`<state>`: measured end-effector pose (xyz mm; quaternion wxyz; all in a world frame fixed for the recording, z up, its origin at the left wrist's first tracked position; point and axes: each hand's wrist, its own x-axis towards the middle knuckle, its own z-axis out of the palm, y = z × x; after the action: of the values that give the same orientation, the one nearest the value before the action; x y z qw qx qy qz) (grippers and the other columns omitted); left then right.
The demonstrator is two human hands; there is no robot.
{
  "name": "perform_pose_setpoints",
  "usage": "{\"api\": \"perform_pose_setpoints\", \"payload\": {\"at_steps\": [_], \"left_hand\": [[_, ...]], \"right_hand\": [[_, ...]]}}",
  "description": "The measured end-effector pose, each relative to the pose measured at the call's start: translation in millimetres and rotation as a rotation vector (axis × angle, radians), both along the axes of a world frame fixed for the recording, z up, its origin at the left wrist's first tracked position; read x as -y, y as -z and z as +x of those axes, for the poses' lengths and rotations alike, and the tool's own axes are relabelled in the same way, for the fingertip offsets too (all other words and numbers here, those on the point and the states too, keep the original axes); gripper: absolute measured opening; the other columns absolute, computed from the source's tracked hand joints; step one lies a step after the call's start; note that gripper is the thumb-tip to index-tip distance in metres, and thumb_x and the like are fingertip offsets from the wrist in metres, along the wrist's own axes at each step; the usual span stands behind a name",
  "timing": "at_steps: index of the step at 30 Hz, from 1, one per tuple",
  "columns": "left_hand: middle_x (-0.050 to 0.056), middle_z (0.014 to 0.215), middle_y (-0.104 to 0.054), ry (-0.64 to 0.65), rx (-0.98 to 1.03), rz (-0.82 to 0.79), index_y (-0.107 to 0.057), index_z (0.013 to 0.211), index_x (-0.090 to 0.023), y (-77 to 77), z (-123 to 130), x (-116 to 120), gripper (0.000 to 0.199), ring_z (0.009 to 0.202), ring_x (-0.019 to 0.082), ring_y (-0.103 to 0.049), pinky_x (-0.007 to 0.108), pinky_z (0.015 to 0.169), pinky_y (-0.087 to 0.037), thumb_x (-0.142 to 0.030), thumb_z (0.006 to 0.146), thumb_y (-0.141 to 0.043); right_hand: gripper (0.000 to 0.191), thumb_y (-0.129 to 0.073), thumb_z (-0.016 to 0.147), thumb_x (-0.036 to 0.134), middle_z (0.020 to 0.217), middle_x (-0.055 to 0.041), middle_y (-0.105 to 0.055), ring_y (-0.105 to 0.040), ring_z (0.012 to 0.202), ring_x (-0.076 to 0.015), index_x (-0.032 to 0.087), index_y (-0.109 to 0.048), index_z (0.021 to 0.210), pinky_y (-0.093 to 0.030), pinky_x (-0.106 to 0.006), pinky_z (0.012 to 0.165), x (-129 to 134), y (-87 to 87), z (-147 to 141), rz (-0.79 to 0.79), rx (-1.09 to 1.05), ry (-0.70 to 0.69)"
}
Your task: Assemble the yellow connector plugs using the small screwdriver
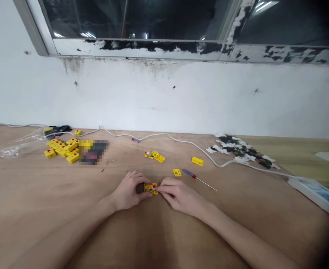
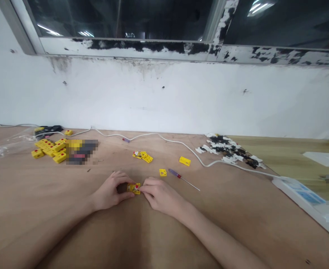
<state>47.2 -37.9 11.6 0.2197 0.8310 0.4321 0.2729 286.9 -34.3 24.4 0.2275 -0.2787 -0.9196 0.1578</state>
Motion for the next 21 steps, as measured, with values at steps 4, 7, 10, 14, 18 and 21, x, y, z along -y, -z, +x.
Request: {"api": "perform_pose_setpoints", "payload": {"at_steps": [4, 7, 10, 14, 18, 21], "left_hand": [[0.003, 0.098, -0.071, -0.002, 0.0, 0.003, -0.071, 0.102, -0.025, 0.2, 0.4, 0.5, 0.03, 0.097, 0.023, -0.059, 0.035, 0.086, -0.041, -0.047, 0.082, -0.074], [0.004, 0.099, -0.071, -0.001, -0.001, 0.008, -0.071, 0.102, -0.025, 0.2, 0.2, 0.2, 0.031, 0.096, 0.023, -0.059, 0.035, 0.086, -0.041, -0.048, 0.082, -0.073], [0.004, 0.098, -0.071, -0.001, -0.008, 0.015, -0.071, 0.102, -0.024, 0.2, 0.1, -0.1, 0.03, 0.097, 0.023, -0.059, 0.035, 0.086, -0.042, -0.047, 0.082, -0.073], [0.005, 0.098, -0.071, 0.005, -0.008, 0.023, -0.071, 0.102, -0.024, -0.2, 1.6, 2.3, 0.03, 0.096, 0.023, -0.059, 0.035, 0.086, -0.043, -0.046, 0.083, -0.073], [0.006, 0.111, -0.068, 0.03, 0.01, 0.038, -0.068, 0.113, -0.025, -6.1, -2.9, 2.1, 0.037, 0.104, 0.024, -0.058, 0.036, 0.092, -0.043, -0.047, 0.084, -0.071], [0.007, 0.111, -0.068, -0.078, -0.063, 0.116, -0.065, 0.12, -0.025, -15.6, -24.1, -10.2, 0.032, 0.106, 0.024, -0.058, 0.038, 0.094, -0.042, -0.04, 0.093, -0.057]], "right_hand": [[0.028, -0.051, 0.095, 0.009, 0.085, -0.0052, -0.067, -0.061, 0.08, -0.0176, 0.021, -0.075, 0.104, -0.048, -0.029, 0.071, 0.8, -4.0, -1.3, 0.049, 0.065, 0.016], [0.029, -0.051, 0.094, 0.009, 0.086, -0.0068, -0.067, -0.06, 0.084, -0.019, 0.02, -0.075, 0.105, -0.048, -0.031, 0.073, 1.3, -4.3, -1.1, 0.096, 0.078, 0.01], [0.03, -0.05, 0.094, 0.008, 0.09, -0.0084, -0.068, -0.06, 0.086, -0.0196, 0.02, -0.075, 0.106, -0.05, -0.032, 0.074, 1.5, -3.5, -0.5, 0.133, 0.072, -0.011], [0.027, -0.052, 0.094, 0.01, 0.092, -0.008, -0.069, -0.061, 0.088, -0.0196, 0.021, -0.075, 0.103, -0.051, -0.033, 0.077, 3.6, -5.1, -0.8, 0.134, 0.014, -0.005], [0.02, -0.056, 0.095, 0.02, 0.096, -0.0067, -0.071, -0.063, 0.089, -0.0201, 0.022, -0.073, 0.106, -0.051, -0.036, 0.081, 4.4, -6.5, 0.0, 0.093, -0.04, 0.068], [0.022, -0.053, 0.097, 0.024, 0.097, -0.0067, -0.072, -0.065, 0.088, -0.0203, 0.022, -0.07, 0.112, -0.051, -0.035, 0.081, -2.7, -4.1, 6.2, 0.096, -0.105, 0.173]]}}
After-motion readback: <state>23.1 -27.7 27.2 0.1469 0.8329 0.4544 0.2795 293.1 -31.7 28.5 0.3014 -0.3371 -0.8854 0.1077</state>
